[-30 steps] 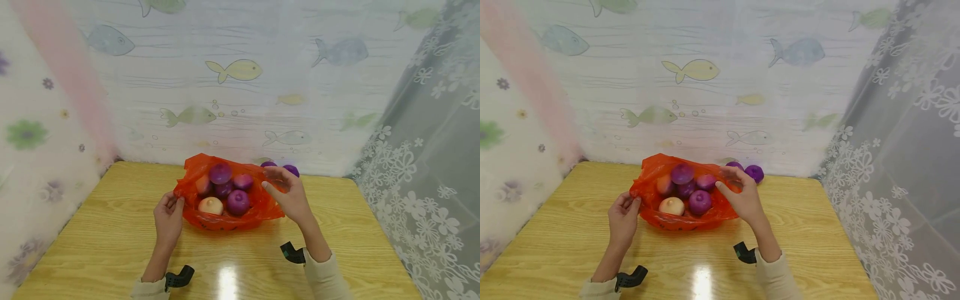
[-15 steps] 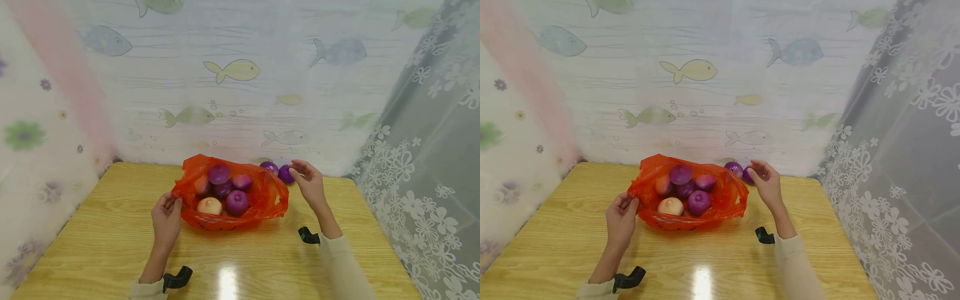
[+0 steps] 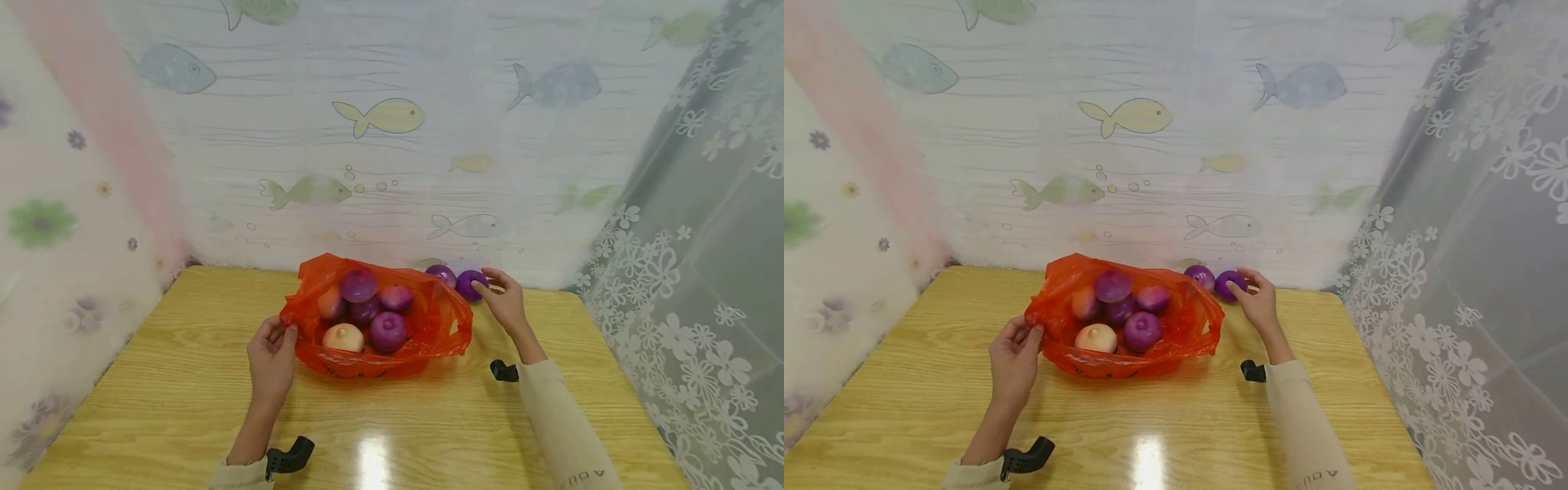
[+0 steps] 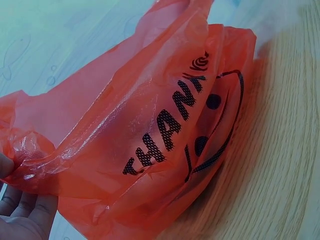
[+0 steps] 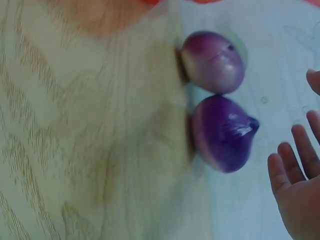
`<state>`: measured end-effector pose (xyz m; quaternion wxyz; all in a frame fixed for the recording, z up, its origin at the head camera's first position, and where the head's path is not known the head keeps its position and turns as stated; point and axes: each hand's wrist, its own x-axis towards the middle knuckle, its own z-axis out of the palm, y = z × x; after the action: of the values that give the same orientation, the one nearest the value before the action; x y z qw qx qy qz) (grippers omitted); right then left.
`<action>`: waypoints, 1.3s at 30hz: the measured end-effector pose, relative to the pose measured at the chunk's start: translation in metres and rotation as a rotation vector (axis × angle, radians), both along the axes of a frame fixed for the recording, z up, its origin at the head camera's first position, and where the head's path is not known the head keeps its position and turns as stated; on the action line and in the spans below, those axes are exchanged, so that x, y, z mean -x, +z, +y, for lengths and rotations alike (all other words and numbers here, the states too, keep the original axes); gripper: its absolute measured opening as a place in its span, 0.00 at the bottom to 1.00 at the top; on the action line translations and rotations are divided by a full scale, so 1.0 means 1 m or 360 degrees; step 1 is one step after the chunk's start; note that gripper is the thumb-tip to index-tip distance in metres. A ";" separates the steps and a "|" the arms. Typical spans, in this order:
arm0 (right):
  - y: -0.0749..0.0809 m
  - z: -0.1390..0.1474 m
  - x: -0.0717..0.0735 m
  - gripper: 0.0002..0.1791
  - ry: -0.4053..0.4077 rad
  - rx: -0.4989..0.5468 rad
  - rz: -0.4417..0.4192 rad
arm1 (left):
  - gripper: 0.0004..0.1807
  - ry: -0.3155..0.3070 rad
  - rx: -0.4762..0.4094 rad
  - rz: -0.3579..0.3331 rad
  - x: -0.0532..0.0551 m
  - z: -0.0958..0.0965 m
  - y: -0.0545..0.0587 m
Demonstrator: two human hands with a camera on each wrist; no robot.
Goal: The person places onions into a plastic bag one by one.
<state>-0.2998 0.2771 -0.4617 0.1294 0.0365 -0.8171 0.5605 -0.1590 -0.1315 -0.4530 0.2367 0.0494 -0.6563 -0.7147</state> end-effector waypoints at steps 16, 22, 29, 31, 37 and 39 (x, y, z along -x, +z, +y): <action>-0.030 -0.001 0.026 0.47 -0.0127 -0.0211 -0.0387 | 0.10 -0.0007 0.0009 -0.0025 -0.001 -0.002 -0.003; -0.035 -0.002 0.029 0.49 -0.0129 -0.0180 -0.0435 | 0.09 -0.0004 0.0007 -0.0019 -0.001 -0.002 -0.003; -0.041 -0.004 0.030 0.50 -0.0119 -0.0165 -0.0420 | 0.09 -0.0004 0.0019 -0.0001 0.000 -0.002 -0.004; -0.041 -0.005 0.030 0.49 -0.0109 -0.0158 -0.0405 | 0.09 -0.0001 0.0014 0.0002 0.000 -0.002 -0.004; -0.044 -0.005 0.031 0.47 -0.0145 -0.0105 -0.0335 | 0.09 -0.0007 0.0009 -0.0006 0.001 -0.002 -0.005; -0.045 -0.005 0.031 0.46 -0.0170 -0.0087 -0.0320 | 0.09 -0.0012 0.0012 -0.0014 0.002 -0.002 -0.005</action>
<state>-0.3310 0.2718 -0.5070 0.0753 -0.0599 -0.8417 0.5313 -0.1606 -0.1335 -0.4581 0.2315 0.0491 -0.6601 -0.7129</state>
